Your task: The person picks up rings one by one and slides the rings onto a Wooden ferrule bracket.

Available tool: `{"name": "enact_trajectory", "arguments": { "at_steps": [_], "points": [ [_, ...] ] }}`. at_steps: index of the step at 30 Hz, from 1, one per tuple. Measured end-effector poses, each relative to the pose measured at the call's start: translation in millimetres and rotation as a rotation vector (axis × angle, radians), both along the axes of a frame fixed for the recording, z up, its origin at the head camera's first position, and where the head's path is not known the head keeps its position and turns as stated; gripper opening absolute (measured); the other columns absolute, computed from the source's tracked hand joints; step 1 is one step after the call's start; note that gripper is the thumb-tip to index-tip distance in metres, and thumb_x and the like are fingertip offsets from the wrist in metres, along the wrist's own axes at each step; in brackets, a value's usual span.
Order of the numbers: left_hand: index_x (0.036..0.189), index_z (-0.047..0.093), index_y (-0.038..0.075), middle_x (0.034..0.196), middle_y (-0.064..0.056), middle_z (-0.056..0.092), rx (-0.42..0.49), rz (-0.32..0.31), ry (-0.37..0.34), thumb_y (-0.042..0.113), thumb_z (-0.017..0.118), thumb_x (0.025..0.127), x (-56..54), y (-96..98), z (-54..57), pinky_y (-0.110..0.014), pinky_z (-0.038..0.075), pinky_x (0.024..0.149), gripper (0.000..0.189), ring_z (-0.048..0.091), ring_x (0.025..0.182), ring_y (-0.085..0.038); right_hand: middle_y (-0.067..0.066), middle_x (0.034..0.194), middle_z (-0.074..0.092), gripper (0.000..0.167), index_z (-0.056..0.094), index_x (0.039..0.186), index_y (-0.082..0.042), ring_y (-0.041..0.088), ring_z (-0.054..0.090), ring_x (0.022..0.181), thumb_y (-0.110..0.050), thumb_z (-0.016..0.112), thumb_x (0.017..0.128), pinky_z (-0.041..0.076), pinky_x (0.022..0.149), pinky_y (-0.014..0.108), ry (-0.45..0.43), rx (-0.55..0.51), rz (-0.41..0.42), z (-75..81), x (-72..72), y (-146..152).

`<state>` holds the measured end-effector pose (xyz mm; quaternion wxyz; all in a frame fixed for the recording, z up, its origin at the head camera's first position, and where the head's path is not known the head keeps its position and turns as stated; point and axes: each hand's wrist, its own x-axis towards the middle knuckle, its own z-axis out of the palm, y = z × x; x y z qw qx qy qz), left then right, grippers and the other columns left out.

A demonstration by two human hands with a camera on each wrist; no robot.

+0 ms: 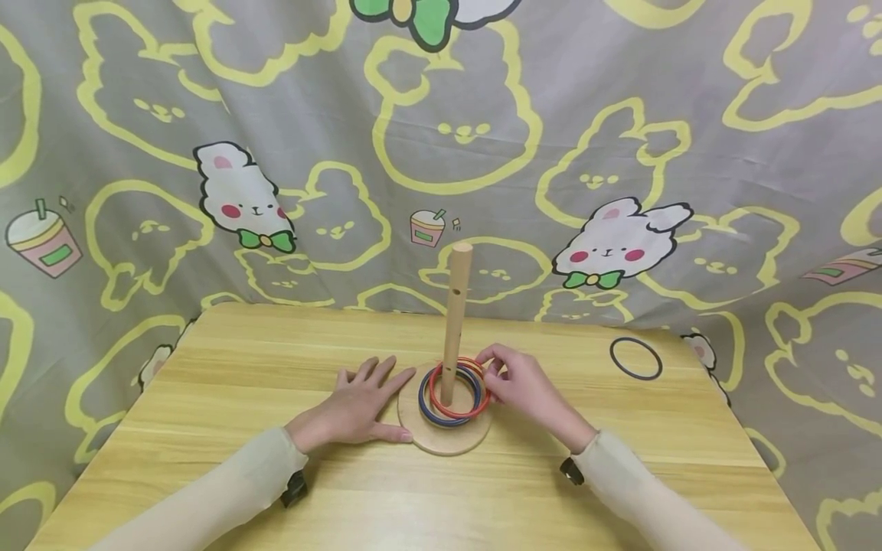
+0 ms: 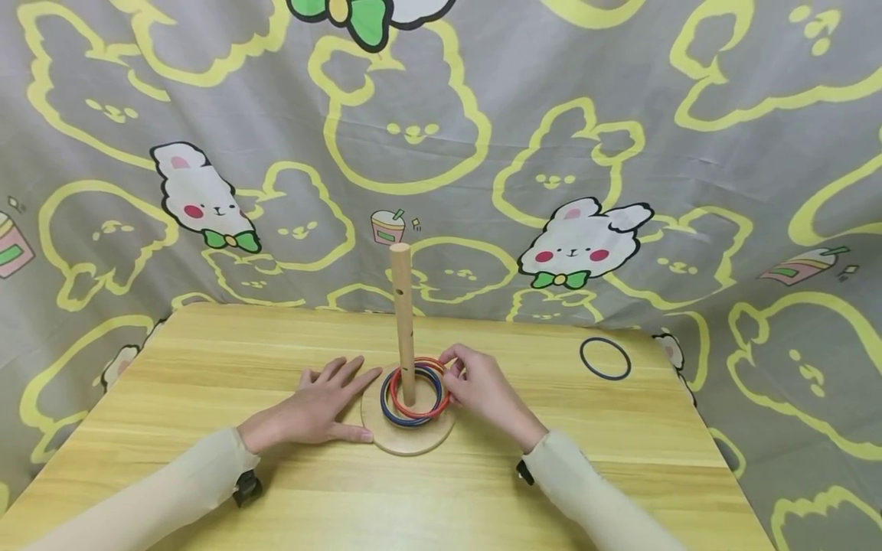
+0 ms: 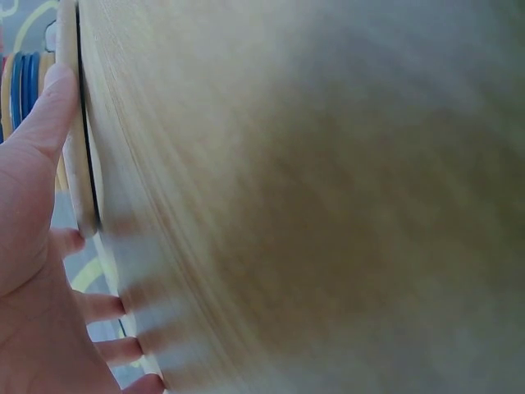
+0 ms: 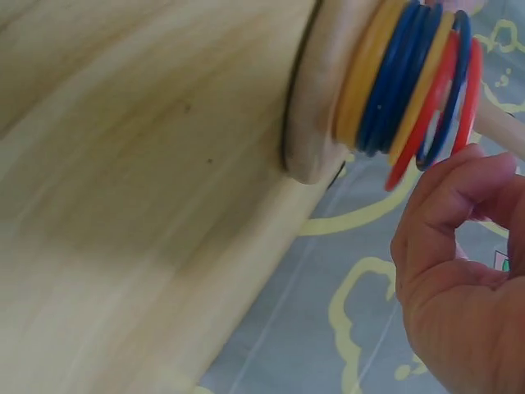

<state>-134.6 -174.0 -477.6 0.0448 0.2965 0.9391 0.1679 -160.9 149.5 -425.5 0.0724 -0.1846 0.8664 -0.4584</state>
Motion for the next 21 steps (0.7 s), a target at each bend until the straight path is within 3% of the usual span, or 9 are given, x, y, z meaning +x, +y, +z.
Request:
{"name": "enact_trajectory", "arguments": {
  "at_steps": [5, 11, 15, 21],
  "points": [
    [0.171, 0.036, 0.012, 0.169, -0.033, 0.031, -0.034, 0.012, -0.028, 0.074, 0.073, 0.093, 3.0, 2.1, 10.4, -0.084, 0.032, 0.099, 0.107, 0.032, 0.150, -0.061, 0.001, 0.085, 0.063, 0.024, 0.072, 0.118, -0.003, 0.013, 0.061, 0.064, 0.004, 0.064, 0.096, 0.050, 0.058, 0.026, 0.016, 0.040, -0.031, -5.8, -0.7, -0.1],
    [0.172, 0.035, 0.013, 0.171, -0.031, 0.030, -0.037, 0.022, -0.038, 0.077, 0.073, 0.091, 1.3, 0.7, 7.3, -0.085, 0.031, 0.101, 0.109, 0.031, 0.152, -0.060, 0.001, 0.093, 0.064, 0.024, 0.074, 0.123, -0.003, 0.017, 0.062, 0.078, -0.001, 0.065, 0.101, 0.052, 0.068, 0.030, 0.083, 0.041, -0.090, -8.7, 7.3, 15.1],
    [0.171, 0.036, 0.012, 0.170, -0.032, 0.030, -0.035, 0.020, -0.051, 0.073, 0.075, 0.092, 2.8, 2.0, 13.2, -0.085, 0.031, 0.101, 0.107, 0.030, 0.152, -0.060, 0.003, 0.098, 0.067, 0.024, 0.073, 0.124, -0.002, 0.019, 0.064, 0.084, -0.001, 0.067, 0.101, 0.054, 0.070, 0.029, 0.146, 0.034, -0.150, -12.2, 9.8, 41.3],
    [0.171, 0.036, 0.012, 0.170, -0.033, 0.031, -0.036, 0.010, -0.040, 0.073, 0.074, 0.093, 2.9, 2.5, 12.1, -0.083, 0.033, 0.100, 0.107, 0.031, 0.151, -0.061, 0.006, 0.105, 0.070, 0.024, 0.073, 0.126, -0.001, 0.020, 0.067, 0.091, -0.001, 0.066, 0.102, 0.054, 0.075, 0.026, 0.234, 0.086, -0.253, -17.4, 5.6, 103.2]
  ]
}}
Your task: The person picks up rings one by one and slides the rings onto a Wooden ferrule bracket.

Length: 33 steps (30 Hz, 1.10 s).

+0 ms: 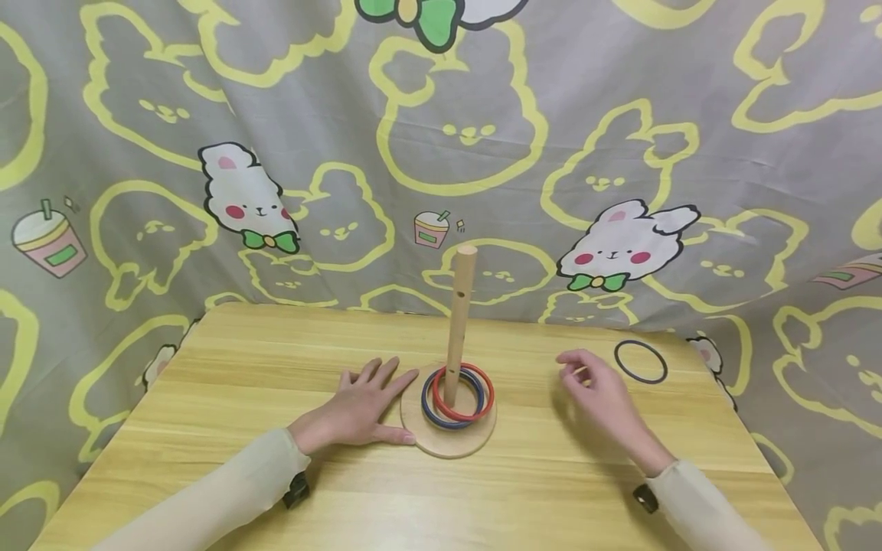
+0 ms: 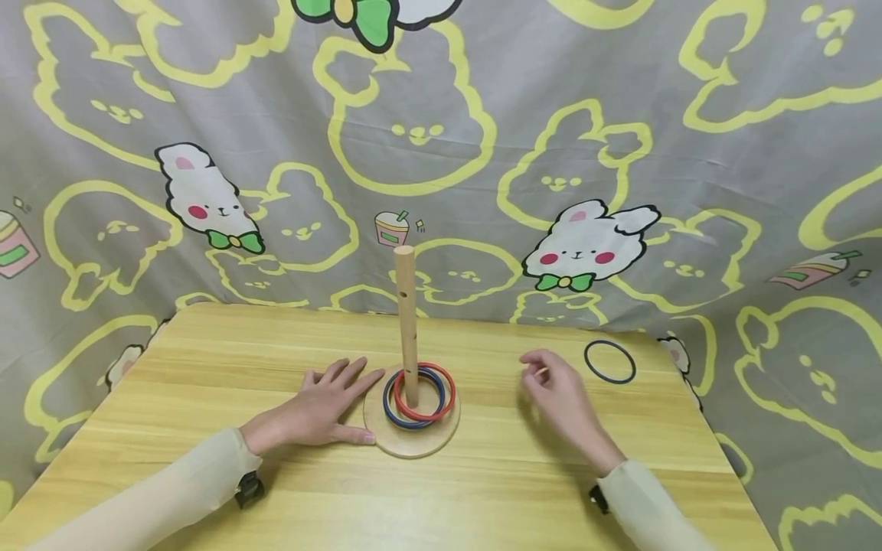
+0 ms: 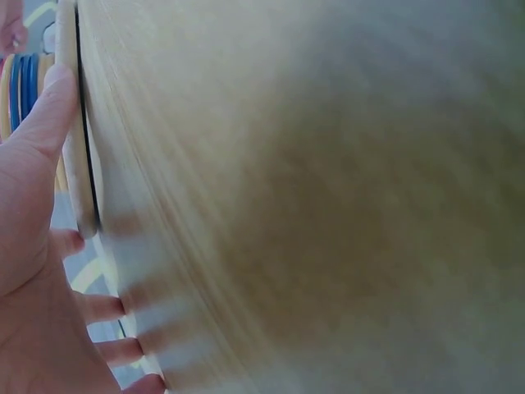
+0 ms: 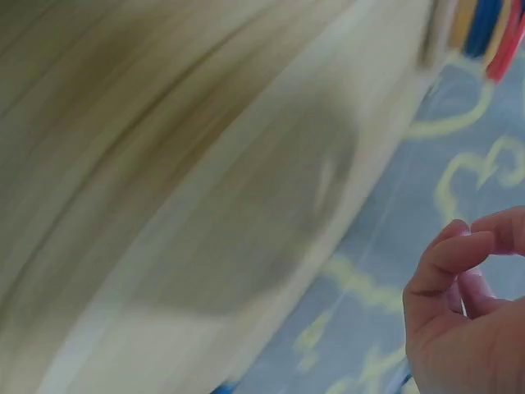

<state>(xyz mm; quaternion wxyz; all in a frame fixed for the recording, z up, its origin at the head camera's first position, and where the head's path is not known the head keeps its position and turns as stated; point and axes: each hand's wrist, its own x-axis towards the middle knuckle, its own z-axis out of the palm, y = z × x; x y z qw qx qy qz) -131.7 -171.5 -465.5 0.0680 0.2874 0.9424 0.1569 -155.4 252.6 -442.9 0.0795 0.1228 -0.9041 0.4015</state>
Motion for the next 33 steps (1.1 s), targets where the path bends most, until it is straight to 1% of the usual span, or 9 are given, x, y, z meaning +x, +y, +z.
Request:
{"name": "enact_trajectory", "arguments": {
  "at_steps": [3, 6, 8, 11, 13, 16, 24, 28, 33],
  "points": [
    [0.171, 0.036, 0.012, 0.170, -0.032, 0.030, -0.006, 0.000, -0.007, 0.073, 0.073, 0.093, 0.0, 0.1, 0.1, -0.083, 0.032, 0.101, 0.107, 0.030, 0.151, -0.061, 0.010, 0.108, 0.071, 0.025, 0.071, 0.126, 0.003, 0.023, 0.067, 0.094, -0.003, 0.069, 0.102, 0.052, 0.078, 0.021, 0.038, 0.056, -0.057, -2.9, -6.7, 34.7],
    [0.172, 0.035, 0.012, 0.171, -0.032, 0.029, -0.007, 0.008, -0.023, 0.073, 0.074, 0.093, 0.0, -0.5, 1.5, -0.085, 0.031, 0.102, 0.107, 0.029, 0.152, -0.060, 0.018, 0.113, 0.071, 0.032, 0.068, 0.129, 0.006, 0.029, 0.069, 0.096, -0.008, 0.073, 0.101, 0.050, 0.078, 0.021, 0.026, 0.131, -0.109, -6.2, -18.2, 67.6],
    [0.172, 0.034, 0.012, 0.171, -0.031, 0.028, -0.012, 0.013, -0.033, 0.073, 0.074, 0.093, 0.0, -0.9, 2.3, -0.086, 0.029, 0.103, 0.107, 0.028, 0.153, -0.060, 0.026, 0.121, 0.068, 0.039, 0.063, 0.133, 0.009, 0.036, 0.071, 0.100, -0.009, 0.074, 0.100, 0.053, 0.080, 0.029, -0.023, 0.183, -0.127, -7.8, -25.6, 87.0],
    [0.172, 0.034, 0.012, 0.172, -0.031, 0.028, -0.010, 0.016, -0.040, 0.073, 0.074, 0.093, 0.0, -0.9, 2.8, -0.086, 0.029, 0.103, 0.108, 0.028, 0.153, -0.060, 0.037, 0.133, 0.061, 0.052, 0.055, 0.140, 0.013, 0.048, 0.070, 0.108, -0.010, 0.074, 0.099, 0.057, 0.086, 0.050, -0.104, 0.266, -0.123, -10.0, -34.4, 109.9],
    [0.172, 0.034, 0.012, 0.172, -0.032, 0.028, -0.009, 0.015, -0.039, 0.073, 0.074, 0.093, 0.0, -0.8, 2.7, -0.086, 0.029, 0.103, 0.108, 0.028, 0.153, -0.060, 0.041, 0.134, 0.058, 0.058, 0.051, 0.143, 0.016, 0.054, 0.066, 0.112, -0.010, 0.076, 0.097, 0.054, 0.090, 0.063, -0.135, 0.313, -0.115, -11.6, -38.3, 119.3],
    [0.172, 0.034, 0.013, 0.172, -0.032, 0.027, -0.016, 0.010, -0.037, 0.074, 0.073, 0.093, -0.6, -0.4, 1.6, -0.085, 0.029, 0.103, 0.108, 0.028, 0.153, -0.060, 0.043, 0.128, 0.059, 0.062, 0.048, 0.141, 0.019, 0.057, 0.062, 0.112, -0.009, 0.078, 0.095, 0.048, 0.094, 0.070, -0.145, 0.366, -0.104, -15.2, -43.7, 127.7],
    [0.173, 0.034, 0.014, 0.172, -0.031, 0.027, -0.020, 0.003, -0.036, 0.074, 0.073, 0.093, -1.6, 0.0, 0.9, -0.084, 0.030, 0.103, 0.107, 0.027, 0.154, -0.060, 0.037, 0.113, 0.068, 0.057, 0.051, 0.135, 0.019, 0.056, 0.064, 0.110, -0.007, 0.076, 0.090, 0.047, 0.095, 0.070, -0.130, 0.415, -0.054, -22.6, -48.7, 129.5],
    [0.172, 0.034, 0.013, 0.172, -0.031, 0.027, -0.015, 0.006, -0.037, 0.073, 0.073, 0.093, -1.6, 0.1, 1.8, -0.083, 0.030, 0.103, 0.107, 0.028, 0.154, -0.060, 0.024, 0.102, 0.070, 0.045, 0.055, 0.126, 0.014, 0.043, 0.066, 0.096, -0.006, 0.074, 0.092, 0.051, 0.087, 0.061, -0.152, 0.436, -0.011, -20.6, -47.8, 126.4],
    [0.172, 0.034, 0.012, 0.172, -0.031, 0.028, -0.014, 0.011, -0.042, 0.074, 0.074, 0.093, -0.5, 0.4, 2.8, -0.083, 0.030, 0.103, 0.108, 0.028, 0.154, -0.059, 0.010, 0.094, 0.064, 0.036, 0.058, 0.116, 0.008, 0.026, 0.057, 0.083, -0.009, 0.078, 0.091, 0.050, 0.076, 0.047, -0.208, 0.470, 0.048, -15.8, -39.3, 113.7]
  ]
}}
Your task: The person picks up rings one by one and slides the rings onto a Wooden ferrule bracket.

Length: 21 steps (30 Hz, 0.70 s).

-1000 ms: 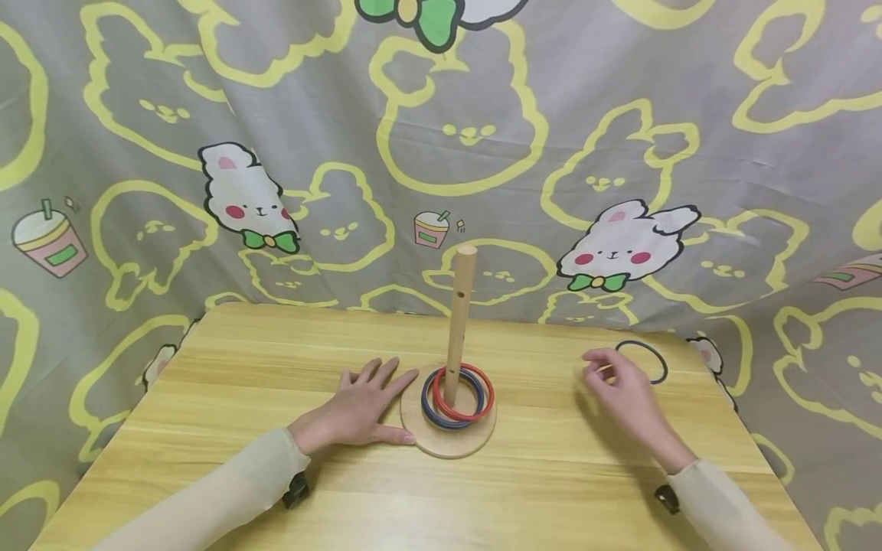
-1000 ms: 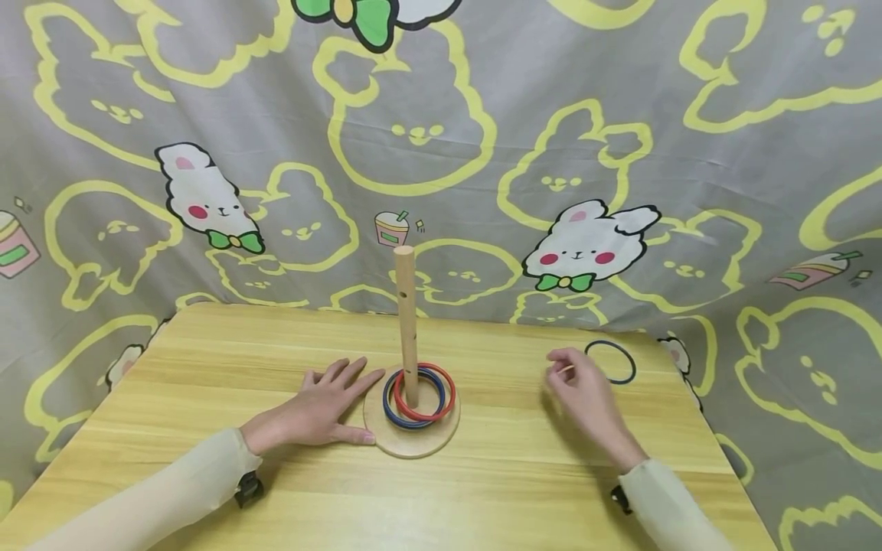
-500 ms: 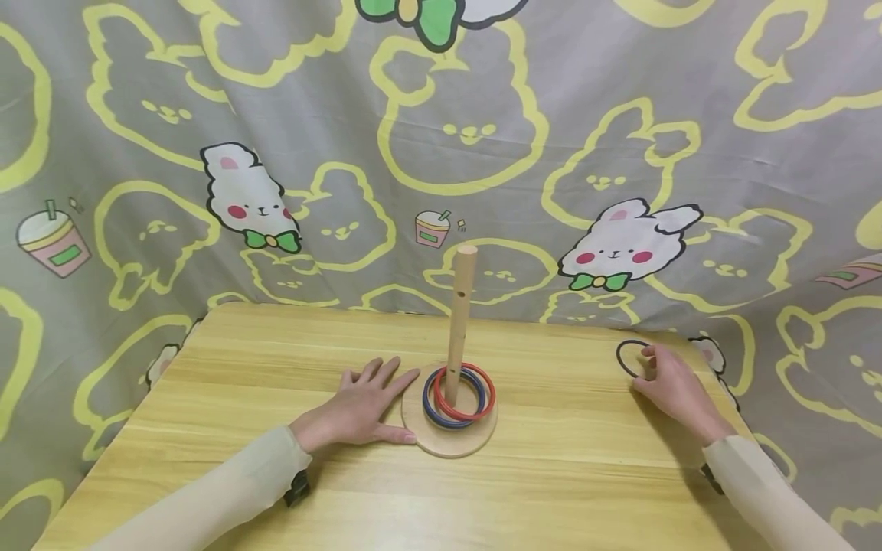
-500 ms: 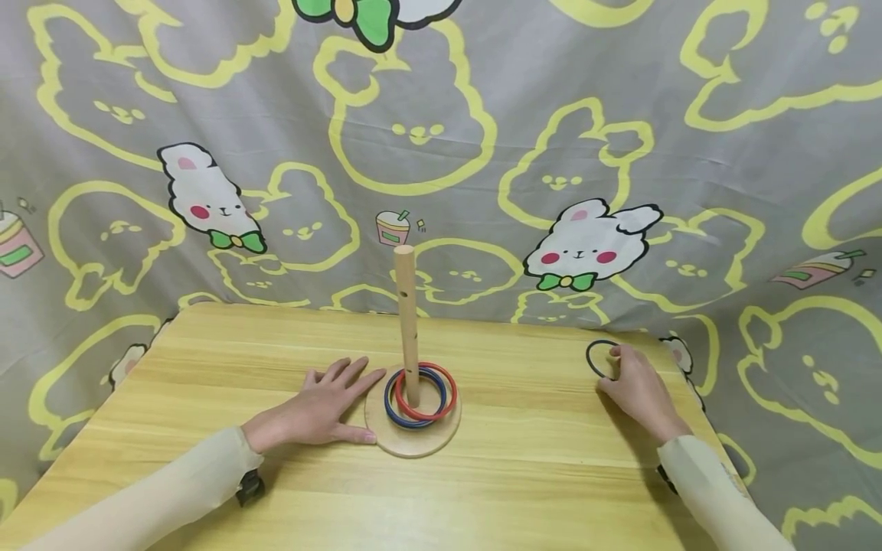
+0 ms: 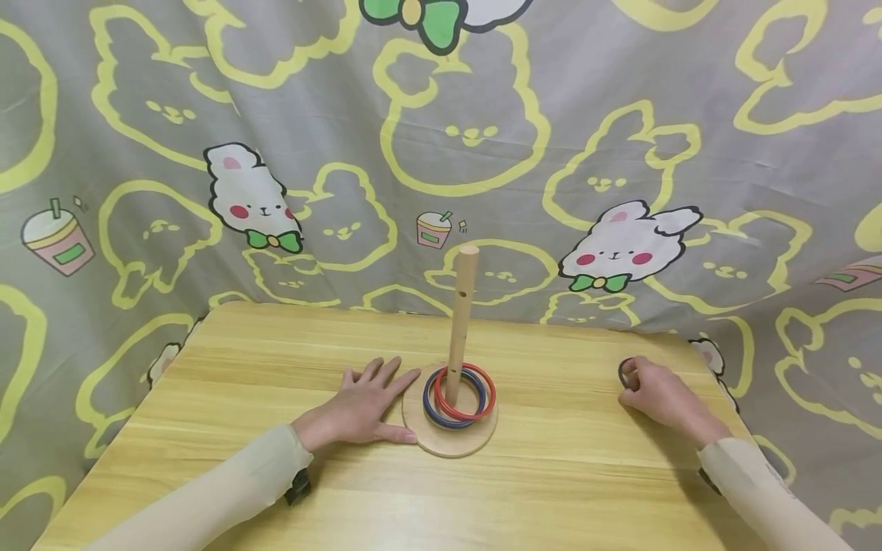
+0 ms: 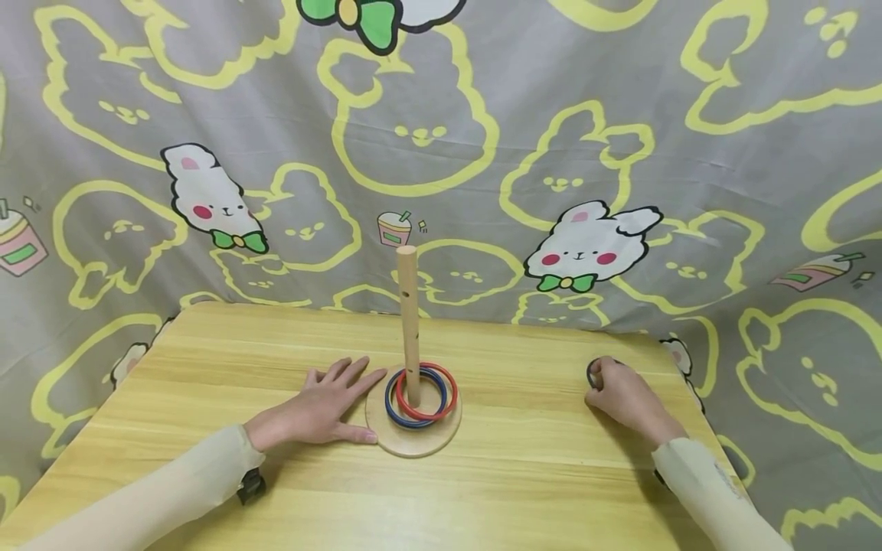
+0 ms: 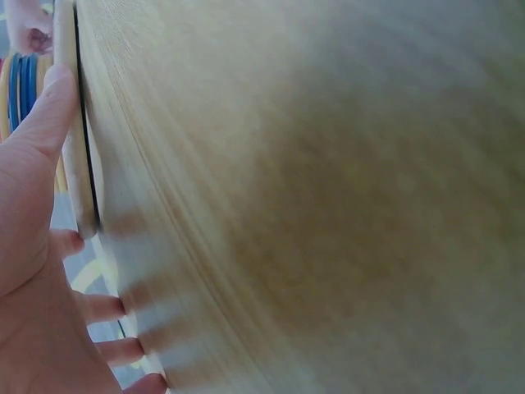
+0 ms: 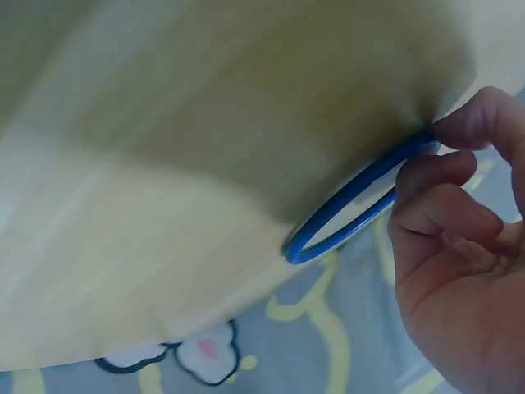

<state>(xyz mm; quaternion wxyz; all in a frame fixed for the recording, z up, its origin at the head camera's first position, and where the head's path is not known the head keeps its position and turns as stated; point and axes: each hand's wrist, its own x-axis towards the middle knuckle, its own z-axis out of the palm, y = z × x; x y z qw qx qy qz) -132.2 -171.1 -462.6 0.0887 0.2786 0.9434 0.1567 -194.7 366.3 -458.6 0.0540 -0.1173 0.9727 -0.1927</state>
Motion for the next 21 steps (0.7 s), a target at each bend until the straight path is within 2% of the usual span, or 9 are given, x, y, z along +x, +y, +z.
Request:
{"name": "enact_trajectory", "arguments": {
  "at_steps": [3, 7, 10, 12, 18, 21],
  "points": [
    [0.172, 0.034, 0.012, 0.172, -0.031, 0.028, -0.003, 0.002, -0.004, 0.074, 0.073, 0.092, -0.1, 0.3, -0.6, -0.083, 0.030, 0.103, 0.109, 0.028, 0.154, -0.059, 0.004, 0.088, 0.058, 0.030, 0.060, 0.108, 0.002, 0.022, 0.053, 0.079, -0.012, 0.080, 0.089, 0.045, 0.072, 0.043, 0.009, 0.018, 0.026, 4.0, 10.7, -13.7],
    [0.173, 0.033, 0.013, 0.172, -0.031, 0.027, -0.008, 0.005, -0.006, 0.075, 0.073, 0.093, -0.2, 0.1, 0.1, -0.083, 0.030, 0.104, 0.108, 0.027, 0.154, -0.059, -0.001, 0.081, 0.052, 0.019, 0.059, 0.098, -0.007, 0.018, 0.050, 0.074, -0.008, 0.076, 0.088, 0.040, 0.068, 0.040, 0.098, 0.020, 0.070, 16.3, 27.6, -36.9],
    [0.173, 0.033, 0.014, 0.172, -0.031, 0.027, -0.017, 0.011, -0.005, 0.074, 0.072, 0.093, -0.2, 0.0, 0.3, -0.084, 0.029, 0.105, 0.107, 0.027, 0.154, -0.059, -0.005, 0.080, 0.054, 0.015, 0.066, 0.100, -0.009, 0.013, 0.050, 0.072, -0.003, 0.074, 0.088, 0.043, 0.065, 0.034, 0.194, -0.009, 0.125, 29.4, 38.5, -54.1],
    [0.173, 0.033, 0.013, 0.172, -0.031, 0.027, -0.012, 0.011, -0.002, 0.074, 0.073, 0.093, 0.3, -0.2, 0.4, -0.085, 0.028, 0.104, 0.107, 0.027, 0.154, -0.060, -0.008, 0.081, 0.056, 0.020, 0.072, 0.104, -0.009, 0.009, 0.051, 0.071, 0.000, 0.074, 0.087, 0.045, 0.062, 0.031, 0.252, -0.035, 0.171, 38.8, 45.5, -65.1],
    [0.172, 0.034, 0.013, 0.171, -0.032, 0.029, 0.005, 0.006, 0.012, 0.075, 0.073, 0.092, 0.7, -0.3, -2.3, -0.087, 0.029, 0.102, 0.109, 0.029, 0.152, -0.061, -0.016, 0.086, 0.058, 0.025, 0.076, 0.105, -0.012, 0.000, 0.052, 0.072, 0.004, 0.074, 0.086, 0.047, 0.059, 0.021, 0.434, -0.106, 0.362, 66.5, 69.5, -94.4],
    [0.172, 0.034, 0.012, 0.171, -0.032, 0.029, -0.003, 0.002, 0.017, 0.075, 0.073, 0.092, 0.6, 1.3, -2.1, -0.087, 0.030, 0.102, 0.109, 0.030, 0.152, -0.061, -0.019, 0.090, 0.059, 0.029, 0.077, 0.109, -0.015, -0.002, 0.052, 0.074, 0.005, 0.075, 0.088, 0.046, 0.059, 0.017, 0.468, -0.170, 0.439, 81.7, 81.3, -107.9]
  ]
}}
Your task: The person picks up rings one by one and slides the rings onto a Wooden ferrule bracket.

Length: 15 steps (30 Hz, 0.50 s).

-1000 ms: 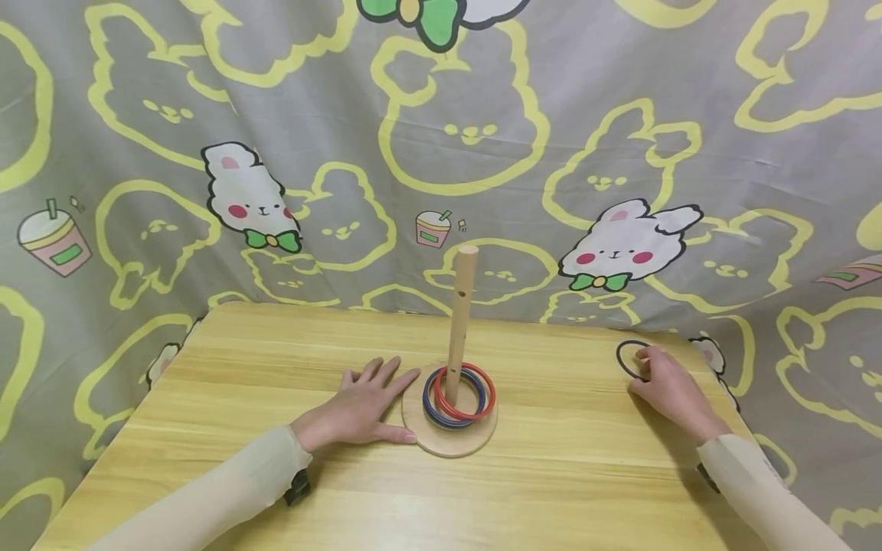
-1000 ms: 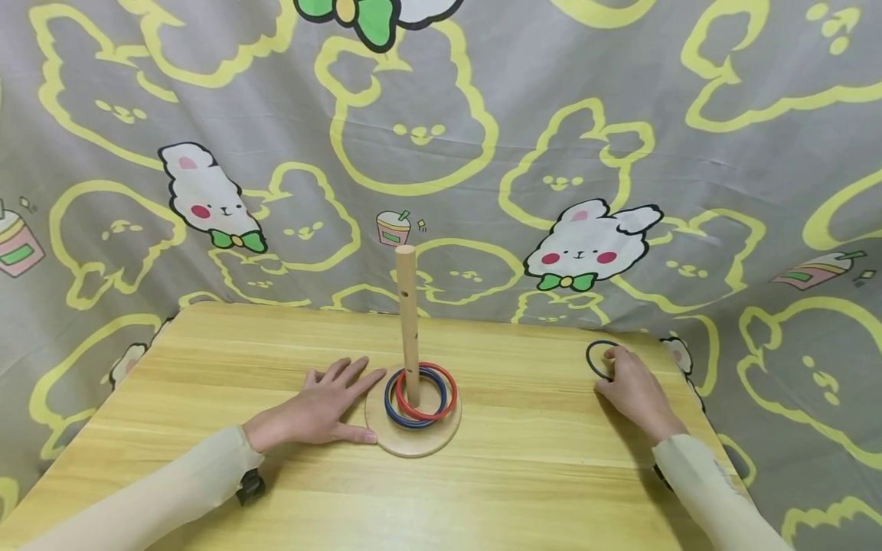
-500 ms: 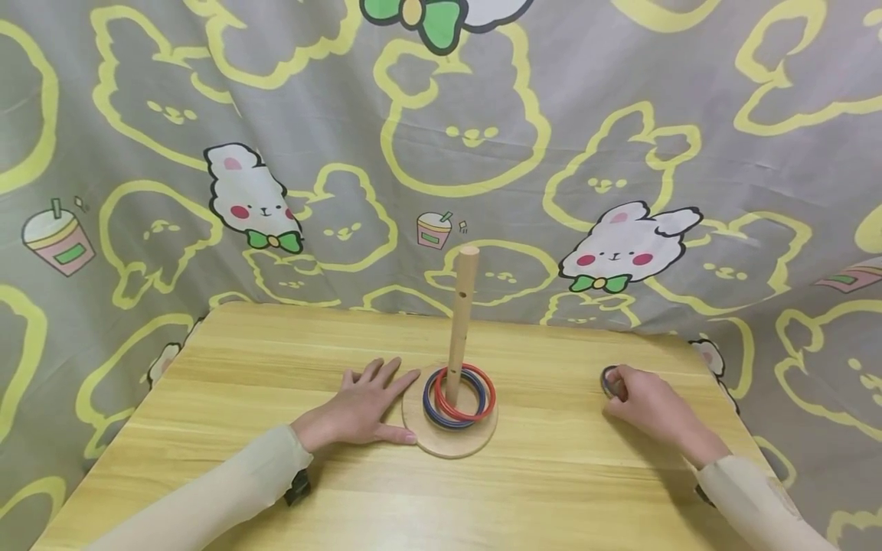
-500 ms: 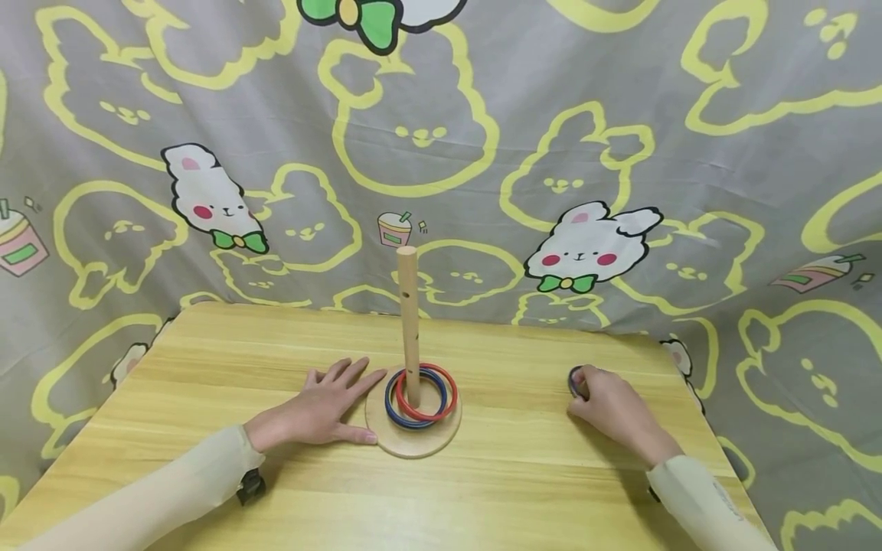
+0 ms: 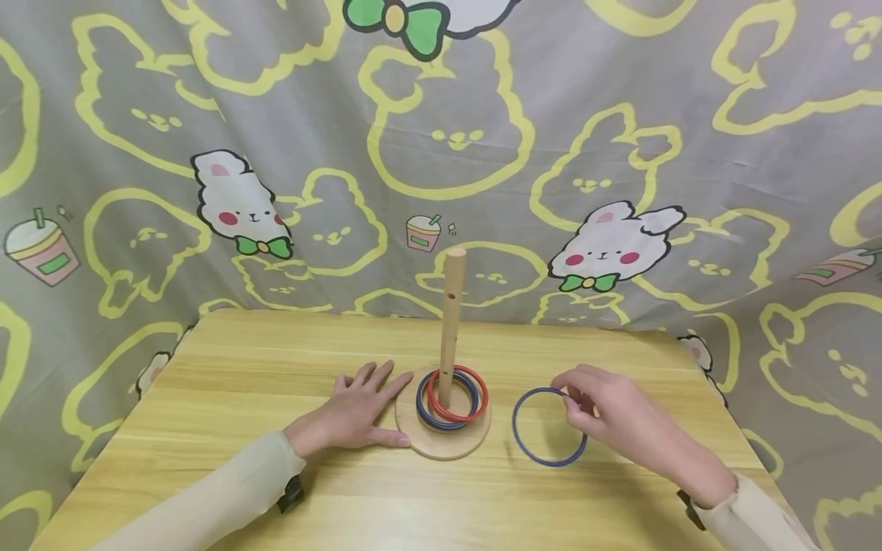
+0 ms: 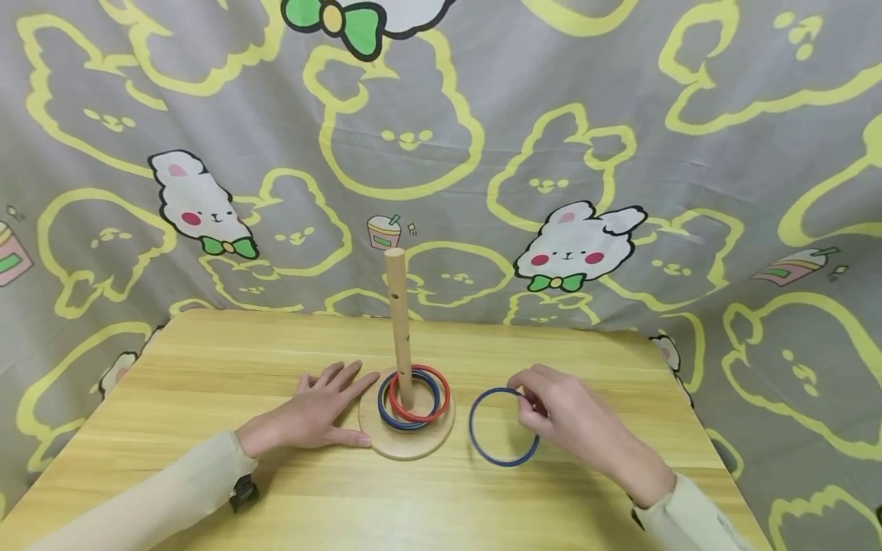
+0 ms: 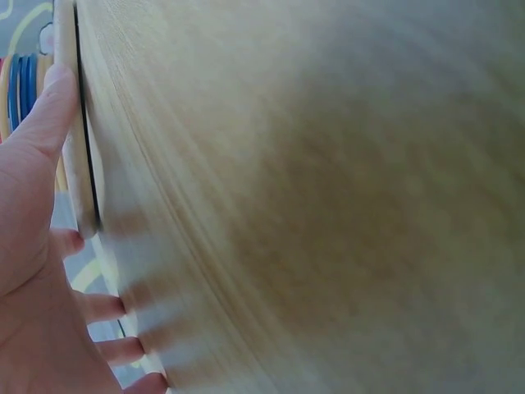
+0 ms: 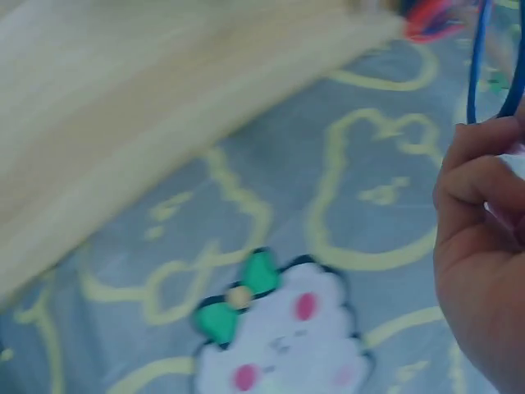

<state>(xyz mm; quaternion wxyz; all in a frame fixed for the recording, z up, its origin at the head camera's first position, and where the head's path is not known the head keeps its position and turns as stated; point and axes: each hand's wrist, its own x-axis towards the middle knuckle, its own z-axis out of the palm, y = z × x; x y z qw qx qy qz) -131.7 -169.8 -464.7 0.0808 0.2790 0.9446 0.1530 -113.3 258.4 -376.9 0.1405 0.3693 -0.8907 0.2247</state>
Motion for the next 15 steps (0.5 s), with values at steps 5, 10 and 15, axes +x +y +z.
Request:
{"name": "enact_trajectory", "arguments": {
  "at_steps": [5, 10, 15],
  "points": [
    [0.171, 0.035, 0.011, 0.170, -0.032, 0.030, -0.005, -0.003, -0.003, 0.074, 0.074, 0.092, 1.1, 0.7, 2.6, -0.085, 0.032, 0.101, 0.108, 0.031, 0.152, -0.060, -0.020, 0.092, 0.056, 0.039, 0.076, 0.121, -0.020, -0.002, 0.051, 0.073, 0.007, 0.074, 0.093, 0.045, 0.060, 0.016, -0.031, -0.106, 0.122, 28.1, 11.8, -23.5],
    [0.172, 0.035, 0.011, 0.170, -0.032, 0.030, -0.004, -0.002, -0.002, 0.074, 0.073, 0.093, 0.8, 0.0, 2.5, -0.086, 0.031, 0.102, 0.108, 0.030, 0.152, -0.060, -0.014, 0.090, 0.058, 0.041, 0.074, 0.126, -0.018, 0.002, 0.052, 0.066, 0.011, 0.073, 0.096, 0.045, 0.055, 0.017, -0.030, -0.263, 0.172, 57.2, 12.5, -51.2],
    [0.172, 0.035, 0.013, 0.170, -0.032, 0.030, 0.032, -0.010, 0.007, 0.077, 0.071, 0.092, -1.3, -2.4, -5.6, -0.088, 0.029, 0.101, 0.109, 0.029, 0.152, -0.062, -0.008, 0.091, 0.065, 0.036, 0.075, 0.123, -0.012, 0.009, 0.060, 0.063, 0.012, 0.072, 0.097, 0.049, 0.052, 0.023, -0.078, -0.421, 0.167, 86.4, 8.3, -75.0]
  ]
}}
